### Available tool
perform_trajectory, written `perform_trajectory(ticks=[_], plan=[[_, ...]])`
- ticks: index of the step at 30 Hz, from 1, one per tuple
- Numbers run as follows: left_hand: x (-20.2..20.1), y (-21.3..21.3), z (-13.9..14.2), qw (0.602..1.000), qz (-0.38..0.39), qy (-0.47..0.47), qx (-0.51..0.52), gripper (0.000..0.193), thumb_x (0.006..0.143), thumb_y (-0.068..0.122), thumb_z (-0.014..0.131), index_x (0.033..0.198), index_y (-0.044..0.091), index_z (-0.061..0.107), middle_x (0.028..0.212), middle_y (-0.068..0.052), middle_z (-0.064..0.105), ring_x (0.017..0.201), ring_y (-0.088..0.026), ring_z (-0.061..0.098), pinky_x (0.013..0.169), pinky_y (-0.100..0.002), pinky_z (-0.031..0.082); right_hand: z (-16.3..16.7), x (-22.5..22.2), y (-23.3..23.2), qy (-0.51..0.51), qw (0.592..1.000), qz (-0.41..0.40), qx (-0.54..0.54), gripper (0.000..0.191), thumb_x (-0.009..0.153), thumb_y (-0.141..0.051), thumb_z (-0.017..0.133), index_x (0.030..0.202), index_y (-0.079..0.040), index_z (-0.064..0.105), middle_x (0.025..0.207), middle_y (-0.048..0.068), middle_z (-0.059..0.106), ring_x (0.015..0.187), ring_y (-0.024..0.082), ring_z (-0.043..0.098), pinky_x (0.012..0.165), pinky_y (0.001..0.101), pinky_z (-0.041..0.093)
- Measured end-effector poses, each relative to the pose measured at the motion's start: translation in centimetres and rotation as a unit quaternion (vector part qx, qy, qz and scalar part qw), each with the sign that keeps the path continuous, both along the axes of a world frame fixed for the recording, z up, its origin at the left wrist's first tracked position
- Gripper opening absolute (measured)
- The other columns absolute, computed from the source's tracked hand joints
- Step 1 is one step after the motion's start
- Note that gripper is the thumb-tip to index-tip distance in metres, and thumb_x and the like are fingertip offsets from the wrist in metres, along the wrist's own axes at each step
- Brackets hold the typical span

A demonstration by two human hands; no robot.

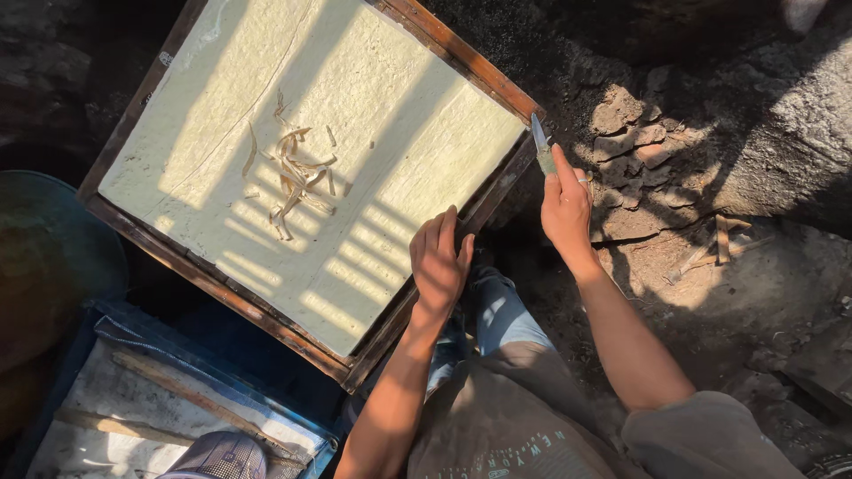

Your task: The person works with a slatted wooden frame holding a flat white dried sheet. They use a small knife to trim the sheet's edges, gather the cut scraps by hand and set them aside, then lift and reposition the frame and place it down on the ground.

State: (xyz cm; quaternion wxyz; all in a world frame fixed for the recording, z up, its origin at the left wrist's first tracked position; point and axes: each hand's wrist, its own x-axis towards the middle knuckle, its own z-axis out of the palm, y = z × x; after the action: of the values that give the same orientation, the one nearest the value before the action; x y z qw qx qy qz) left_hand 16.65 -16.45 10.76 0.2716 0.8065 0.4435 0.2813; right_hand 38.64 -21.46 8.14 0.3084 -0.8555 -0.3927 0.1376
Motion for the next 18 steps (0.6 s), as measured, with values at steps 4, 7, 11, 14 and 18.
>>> perform_trajectory(ticks=[4, 7, 11, 14, 18], plan=[[6.0, 1.8, -2.1, 1.0, 0.006, 0.018, 0.018, 0.052, 0.089, 0.018, 0.077, 0.137, 0.005, 0.061, 0.122, -0.011, 0.066, 0.114, -0.032, 0.061, 0.102, -0.045, 0.047, -3.4, 1.5, -0.7, 0.02, 0.992, 0.014, 0.123, 0.038, 0.105, -0.007, 0.058, 0.142, -0.002, 0.061, 0.111, 0.02, 0.067, 0.095, 0.034, 0.065, 0.083, 0.0431, 0.052], [10.2, 3.3, -4.0, 0.998, 0.013, 0.043, 0.031, 0.048, 0.09, 0.019, 0.076, 0.135, 0.008, 0.062, 0.121, -0.011, 0.066, 0.113, -0.031, 0.061, 0.1, -0.044, 0.047, -4.5, 2.3, -0.1, 0.031, 0.991, 0.001, 0.134, 0.037, 0.104, -0.008, 0.06, 0.14, -0.002, 0.063, 0.107, 0.019, 0.066, 0.094, 0.033, 0.066, 0.08, 0.0414, 0.053], [14.0, 4.6, -5.7, 0.997, 0.022, 0.068, 0.037, 0.04, 0.095, 0.02, 0.073, 0.132, 0.011, 0.065, 0.119, -0.009, 0.067, 0.11, -0.029, 0.062, 0.097, -0.043, 0.048, -4.2, 3.1, 0.1, 0.052, 0.99, 0.004, 0.134, 0.034, 0.104, -0.01, 0.063, 0.137, -0.006, 0.066, 0.105, 0.016, 0.067, 0.093, 0.032, 0.067, 0.081, 0.0408, 0.055], [15.6, 5.2, -6.2, 0.994, 0.039, 0.085, 0.052, 0.035, 0.095, 0.02, 0.073, 0.128, 0.012, 0.069, 0.114, -0.006, 0.068, 0.105, -0.028, 0.062, 0.094, -0.043, 0.048, -3.5, 3.4, 0.4, 0.062, 0.99, -0.004, 0.124, 0.032, 0.104, -0.012, 0.064, 0.136, -0.01, 0.068, 0.104, 0.014, 0.066, 0.09, 0.032, 0.067, 0.078, 0.041, 0.055], [16.6, 5.4, -6.3, 0.993, 0.039, 0.1, 0.054, 0.029, 0.094, 0.02, 0.074, 0.122, 0.014, 0.073, 0.109, -0.005, 0.068, 0.101, -0.027, 0.062, 0.092, -0.041, 0.048, -2.9, 3.4, 0.9, 0.054, 0.994, -0.004, 0.097, 0.031, 0.102, -0.014, 0.067, 0.133, -0.013, 0.07, 0.101, 0.011, 0.066, 0.088, 0.032, 0.068, 0.075, 0.0422, 0.054]])
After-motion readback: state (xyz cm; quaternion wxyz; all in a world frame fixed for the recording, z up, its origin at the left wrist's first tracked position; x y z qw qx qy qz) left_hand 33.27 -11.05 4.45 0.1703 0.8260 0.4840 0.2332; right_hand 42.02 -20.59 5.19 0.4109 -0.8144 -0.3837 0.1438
